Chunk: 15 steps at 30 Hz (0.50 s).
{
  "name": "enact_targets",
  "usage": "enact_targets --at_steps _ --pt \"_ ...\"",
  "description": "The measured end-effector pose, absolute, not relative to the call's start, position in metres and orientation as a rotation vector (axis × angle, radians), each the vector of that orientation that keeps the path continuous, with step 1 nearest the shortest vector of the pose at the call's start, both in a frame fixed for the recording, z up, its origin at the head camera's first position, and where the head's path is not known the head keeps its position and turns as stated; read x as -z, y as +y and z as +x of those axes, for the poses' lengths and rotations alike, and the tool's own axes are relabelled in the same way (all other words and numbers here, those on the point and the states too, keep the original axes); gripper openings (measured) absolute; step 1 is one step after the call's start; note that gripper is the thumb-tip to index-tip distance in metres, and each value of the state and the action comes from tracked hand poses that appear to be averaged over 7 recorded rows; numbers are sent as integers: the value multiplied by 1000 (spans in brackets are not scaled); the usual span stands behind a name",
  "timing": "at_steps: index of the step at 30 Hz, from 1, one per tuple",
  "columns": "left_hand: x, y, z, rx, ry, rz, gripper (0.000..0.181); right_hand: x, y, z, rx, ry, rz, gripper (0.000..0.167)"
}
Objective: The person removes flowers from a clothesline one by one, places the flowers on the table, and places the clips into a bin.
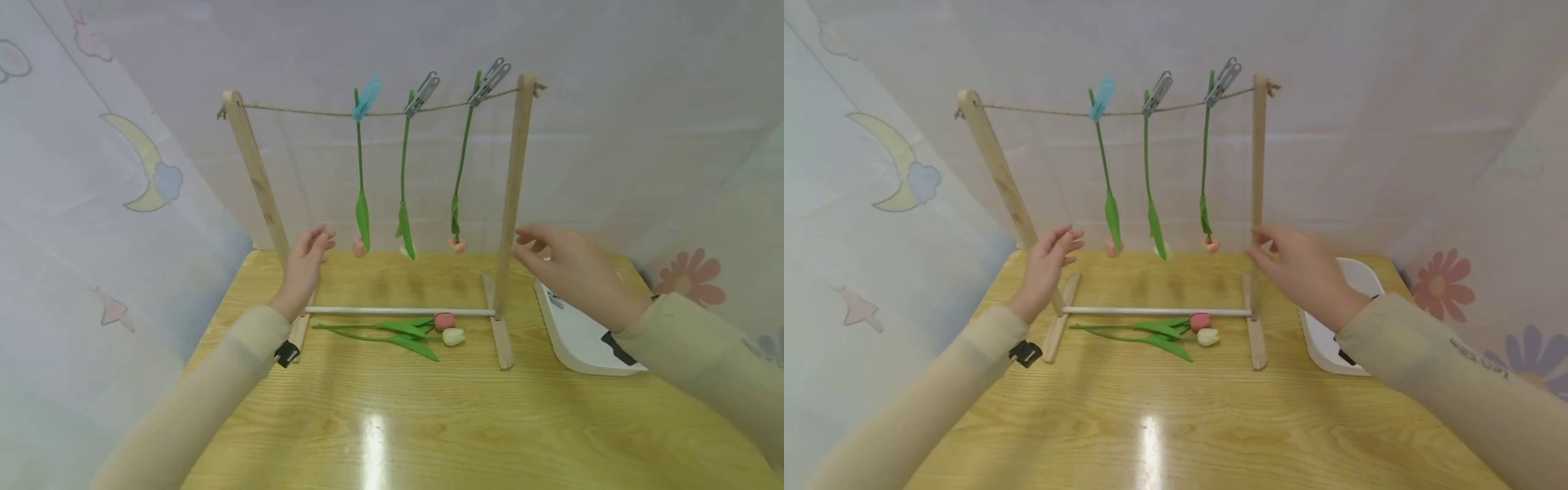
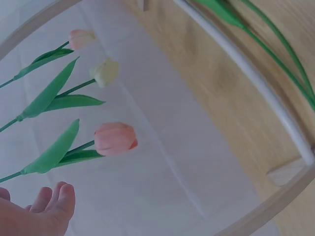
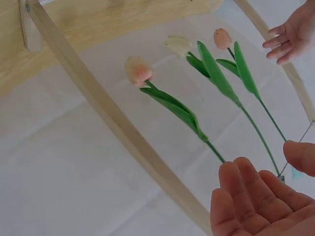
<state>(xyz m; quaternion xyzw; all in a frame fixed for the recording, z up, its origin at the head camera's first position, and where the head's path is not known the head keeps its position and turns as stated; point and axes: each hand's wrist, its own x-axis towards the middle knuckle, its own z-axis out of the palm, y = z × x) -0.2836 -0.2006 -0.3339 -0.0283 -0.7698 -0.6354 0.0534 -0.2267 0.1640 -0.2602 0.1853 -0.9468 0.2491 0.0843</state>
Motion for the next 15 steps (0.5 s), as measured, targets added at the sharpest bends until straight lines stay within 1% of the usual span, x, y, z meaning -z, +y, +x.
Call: enact_targets --at_steps 8,15 --pt "320 -207 -291 1786 -2380 -215 45 242 142 -231 -682 -2795 632 37" --pt "310 -208 -296 1578 -2521 -311 49 229 127 -231 -666 -2804 677 41"
